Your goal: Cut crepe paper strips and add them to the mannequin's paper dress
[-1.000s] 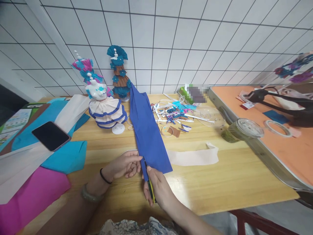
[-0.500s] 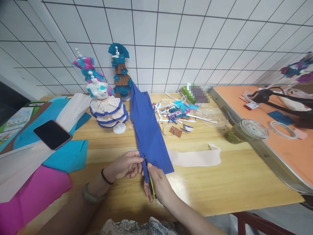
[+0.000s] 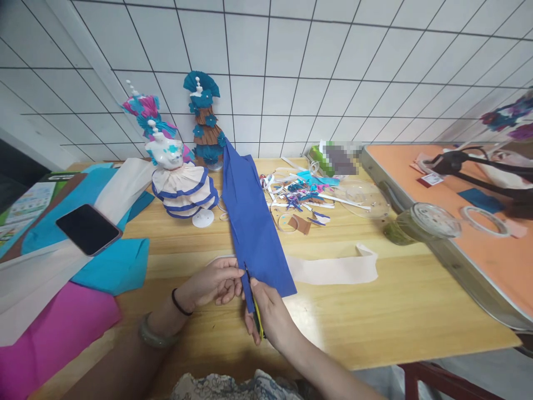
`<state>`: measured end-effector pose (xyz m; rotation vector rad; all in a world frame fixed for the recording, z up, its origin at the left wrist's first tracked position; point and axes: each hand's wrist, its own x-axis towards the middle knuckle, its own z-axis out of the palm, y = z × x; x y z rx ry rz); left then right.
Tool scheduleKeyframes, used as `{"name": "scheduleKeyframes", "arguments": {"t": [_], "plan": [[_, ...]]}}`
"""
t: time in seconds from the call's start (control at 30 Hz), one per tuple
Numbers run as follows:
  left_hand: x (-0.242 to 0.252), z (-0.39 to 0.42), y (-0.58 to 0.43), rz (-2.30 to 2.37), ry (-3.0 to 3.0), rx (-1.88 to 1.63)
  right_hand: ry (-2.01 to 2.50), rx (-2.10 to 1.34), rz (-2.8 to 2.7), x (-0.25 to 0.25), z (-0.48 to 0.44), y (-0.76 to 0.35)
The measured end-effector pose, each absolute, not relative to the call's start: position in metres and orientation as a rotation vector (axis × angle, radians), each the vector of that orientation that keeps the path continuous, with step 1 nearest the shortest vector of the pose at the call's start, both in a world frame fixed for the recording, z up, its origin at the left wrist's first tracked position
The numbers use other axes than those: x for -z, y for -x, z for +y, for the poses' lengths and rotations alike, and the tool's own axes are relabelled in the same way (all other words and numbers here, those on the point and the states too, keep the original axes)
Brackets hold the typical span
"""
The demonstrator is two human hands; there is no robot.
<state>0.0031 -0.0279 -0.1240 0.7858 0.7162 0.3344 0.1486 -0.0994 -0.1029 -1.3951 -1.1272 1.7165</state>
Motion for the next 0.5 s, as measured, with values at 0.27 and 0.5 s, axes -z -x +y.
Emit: {"name": "scheduleKeyframes", "arguments": {"t": [0.27,0.5], "plan": [[0.1229,-0.0284,-0.0033,0.741,-0.786,-0.331,1.423,-1.730,-1.129,0.1031,-0.0940,-0.1485],[0.1238,-0.0282,-0.0031,0.742,-0.789,-0.319,1.394,-1.735,-1.099,0.1090,-0.0944,-0.1482]]}}
